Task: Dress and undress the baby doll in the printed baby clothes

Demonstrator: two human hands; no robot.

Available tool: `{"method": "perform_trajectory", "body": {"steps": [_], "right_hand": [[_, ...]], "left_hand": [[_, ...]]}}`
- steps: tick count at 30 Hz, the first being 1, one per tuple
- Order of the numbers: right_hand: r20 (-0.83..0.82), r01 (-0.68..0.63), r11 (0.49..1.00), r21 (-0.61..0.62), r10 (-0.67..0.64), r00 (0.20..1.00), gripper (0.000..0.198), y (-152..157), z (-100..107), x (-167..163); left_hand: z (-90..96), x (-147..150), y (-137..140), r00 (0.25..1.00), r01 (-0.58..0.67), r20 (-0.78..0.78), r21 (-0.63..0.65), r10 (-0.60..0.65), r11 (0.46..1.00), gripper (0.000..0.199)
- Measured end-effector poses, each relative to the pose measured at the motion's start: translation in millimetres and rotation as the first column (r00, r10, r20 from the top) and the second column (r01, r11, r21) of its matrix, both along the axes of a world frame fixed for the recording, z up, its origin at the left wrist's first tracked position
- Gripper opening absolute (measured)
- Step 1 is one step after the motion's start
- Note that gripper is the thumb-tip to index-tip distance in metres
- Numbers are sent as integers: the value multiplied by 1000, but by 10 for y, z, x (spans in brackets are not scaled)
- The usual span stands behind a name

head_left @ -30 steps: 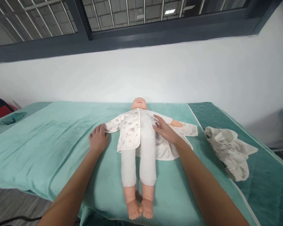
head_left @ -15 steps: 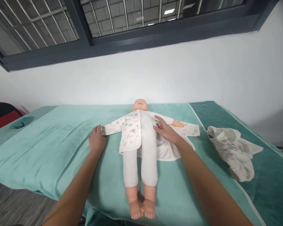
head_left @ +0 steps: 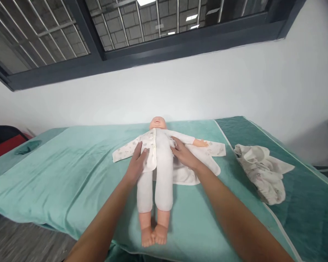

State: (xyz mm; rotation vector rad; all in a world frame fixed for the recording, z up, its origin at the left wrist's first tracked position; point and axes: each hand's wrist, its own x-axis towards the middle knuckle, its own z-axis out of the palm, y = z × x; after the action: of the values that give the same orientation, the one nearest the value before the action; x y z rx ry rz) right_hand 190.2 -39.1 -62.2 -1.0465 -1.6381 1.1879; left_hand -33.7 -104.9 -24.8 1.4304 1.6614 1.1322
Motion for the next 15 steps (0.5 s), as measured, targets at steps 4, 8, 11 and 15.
{"method": "perform_trajectory", "body": {"steps": [4, 8, 11, 15], "right_hand": [[92, -3, 1000, -3, 4, 996, 72, -20, 34, 17], [152, 11, 998, 61, -20, 988, 58, -4, 112, 180], [43, 230, 968, 96, -235, 971, 41, 86, 130, 391], [11, 668, 737, 102, -672, 740, 38, 272, 45, 704]], "left_hand": [[212, 155, 164, 984, -20, -177, -1, 20, 1000, 64], [335, 344, 417, 886, 86, -462, 86, -37, 993, 52], [436, 439, 630, 813, 180, -572, 76, -104, 981, 46], [568, 536, 867, 724, 262, -659, -8, -203, 965, 44]]}}
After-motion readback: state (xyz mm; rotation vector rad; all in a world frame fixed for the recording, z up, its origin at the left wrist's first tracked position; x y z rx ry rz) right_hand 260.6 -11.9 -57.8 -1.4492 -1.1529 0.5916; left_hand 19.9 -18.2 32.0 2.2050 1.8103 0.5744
